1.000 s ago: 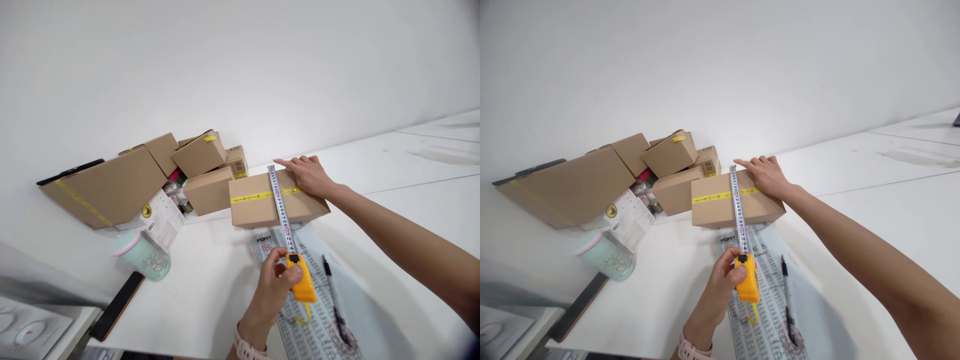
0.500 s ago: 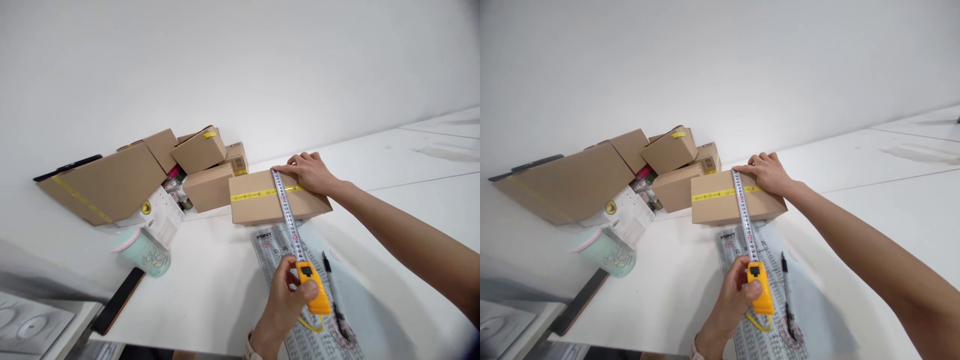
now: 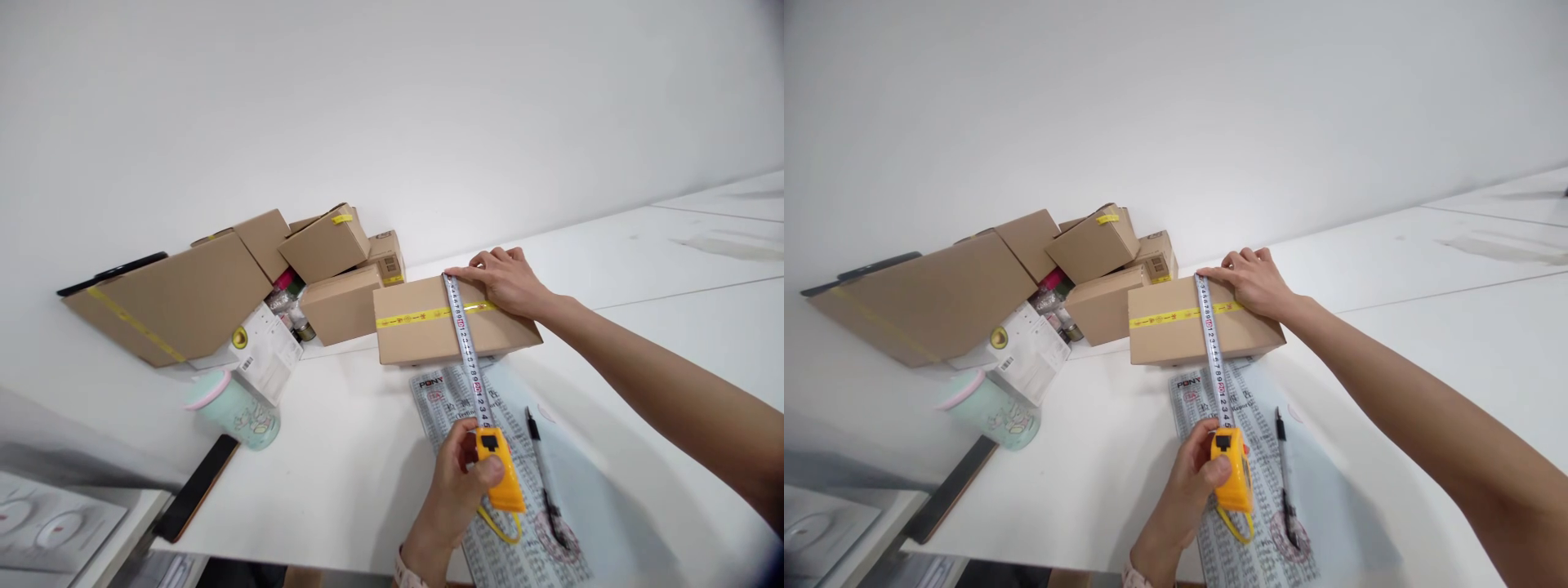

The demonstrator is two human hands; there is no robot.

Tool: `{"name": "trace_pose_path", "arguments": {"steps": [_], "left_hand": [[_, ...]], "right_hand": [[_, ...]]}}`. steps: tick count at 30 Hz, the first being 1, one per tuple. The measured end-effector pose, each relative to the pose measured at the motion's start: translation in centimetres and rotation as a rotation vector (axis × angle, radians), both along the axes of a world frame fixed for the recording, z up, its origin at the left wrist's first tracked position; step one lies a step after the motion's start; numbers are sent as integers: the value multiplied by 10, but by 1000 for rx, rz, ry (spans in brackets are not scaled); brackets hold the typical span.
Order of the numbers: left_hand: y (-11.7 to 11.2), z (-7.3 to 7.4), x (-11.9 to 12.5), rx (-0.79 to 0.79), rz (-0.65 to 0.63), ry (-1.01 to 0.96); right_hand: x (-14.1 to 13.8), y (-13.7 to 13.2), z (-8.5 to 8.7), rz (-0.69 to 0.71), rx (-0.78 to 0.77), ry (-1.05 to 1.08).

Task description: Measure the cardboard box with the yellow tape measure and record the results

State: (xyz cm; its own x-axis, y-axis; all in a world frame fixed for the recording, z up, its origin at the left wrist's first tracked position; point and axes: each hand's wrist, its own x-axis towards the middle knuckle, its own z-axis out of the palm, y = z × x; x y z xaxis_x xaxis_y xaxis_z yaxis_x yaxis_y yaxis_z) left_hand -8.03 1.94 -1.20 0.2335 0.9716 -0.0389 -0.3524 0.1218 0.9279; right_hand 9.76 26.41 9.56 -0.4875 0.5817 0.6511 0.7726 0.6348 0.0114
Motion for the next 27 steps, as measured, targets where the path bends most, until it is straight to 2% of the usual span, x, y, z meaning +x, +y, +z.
{"name": "trace_pose_path", "arguments": {"steps": [4, 8, 12, 16, 17, 19, 21, 23, 25, 27], "left_hand": [[-12, 2, -3, 64, -16, 90], [-37, 1, -11, 32, -31, 181], [-59, -3, -15, -87, -69, 233], [-79, -13, -14, -192, -94, 208], [-84, -18, -13, -214, -89, 221], [-94, -31, -11, -253, -71, 294], [-102, -45, -7, -256, -55, 401], [-106, -58, -2, -203, -66, 501], [-107, -66, 5, -124, -104, 596], [-107, -70, 11, -69, -166, 664]], "right_hand": [[1, -15, -4, -102, -18, 59], [6, -45, -16, -74, 21, 101], [14, -78, -40, -52, 45, 169], [24, -113, -66, -21, -21, 245], [28, -122, -70, -23, -59, 324], [36, -141, -72, -28, -201, 633], [46, -158, -66, -1, -415, 988], [56, -173, -55, 64, -598, 1189], [63, -186, -45, 87, -672, 1308], [68, -196, -40, 63, -652, 1413]]}}
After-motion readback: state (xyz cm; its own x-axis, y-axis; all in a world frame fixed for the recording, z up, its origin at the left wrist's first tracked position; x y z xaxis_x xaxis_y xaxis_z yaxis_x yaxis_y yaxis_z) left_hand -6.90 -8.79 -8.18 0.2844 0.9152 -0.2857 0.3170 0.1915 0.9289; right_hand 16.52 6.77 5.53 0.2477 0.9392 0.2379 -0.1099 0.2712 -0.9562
